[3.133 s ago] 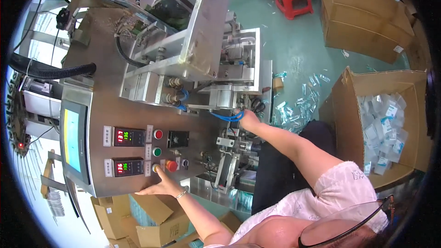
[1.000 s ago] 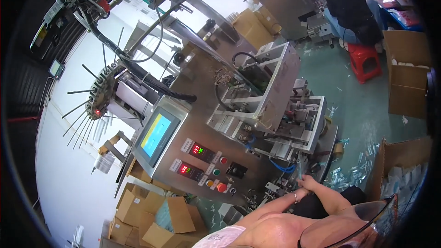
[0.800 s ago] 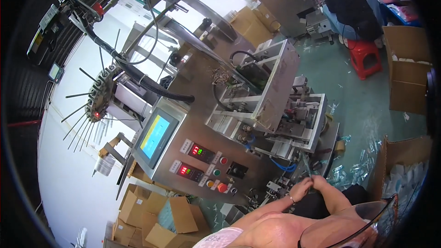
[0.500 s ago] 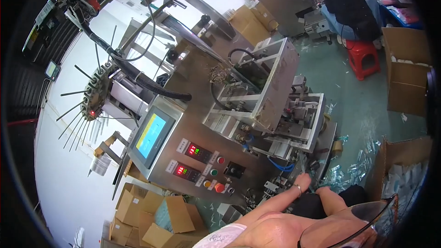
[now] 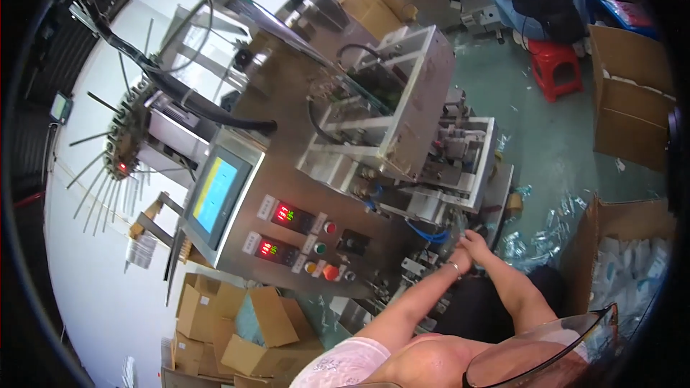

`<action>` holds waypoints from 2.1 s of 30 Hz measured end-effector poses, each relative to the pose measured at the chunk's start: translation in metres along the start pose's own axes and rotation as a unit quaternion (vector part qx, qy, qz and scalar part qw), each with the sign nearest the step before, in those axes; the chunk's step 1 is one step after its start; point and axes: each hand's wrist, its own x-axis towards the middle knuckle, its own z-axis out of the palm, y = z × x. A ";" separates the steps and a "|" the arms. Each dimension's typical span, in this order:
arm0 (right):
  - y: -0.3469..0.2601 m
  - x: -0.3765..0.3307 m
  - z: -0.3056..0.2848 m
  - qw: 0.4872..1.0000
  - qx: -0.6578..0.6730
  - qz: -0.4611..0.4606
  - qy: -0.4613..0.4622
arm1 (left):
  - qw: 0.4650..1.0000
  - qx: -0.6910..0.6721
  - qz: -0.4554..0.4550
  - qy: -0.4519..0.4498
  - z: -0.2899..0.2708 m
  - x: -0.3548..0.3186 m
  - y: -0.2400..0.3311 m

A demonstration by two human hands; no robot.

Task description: Operates a packaging machine to bag small items and places them into cardboard boxes.

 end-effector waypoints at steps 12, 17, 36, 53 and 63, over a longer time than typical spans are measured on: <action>-0.062 -0.024 0.002 0.903 -0.406 -0.103 0.099 | 0.814 0.064 -0.261 0.514 -0.221 -0.217 0.043; -0.062 -0.026 0.016 0.851 -0.512 -0.118 0.001 | 0.696 0.048 -0.366 0.616 -0.270 -0.267 -0.012; -0.067 0.020 0.030 0.880 -0.448 -0.049 -0.149 | 0.616 0.046 -0.392 0.682 -0.276 -0.206 -0.021; -0.072 0.010 0.010 0.862 -0.501 -0.006 -0.079 | 0.614 0.019 -0.401 0.680 -0.278 -0.202 -0.016; -0.042 -0.004 -0.015 0.803 -0.594 0.029 -0.034 | 0.611 0.065 -0.410 0.674 -0.276 -0.206 -0.022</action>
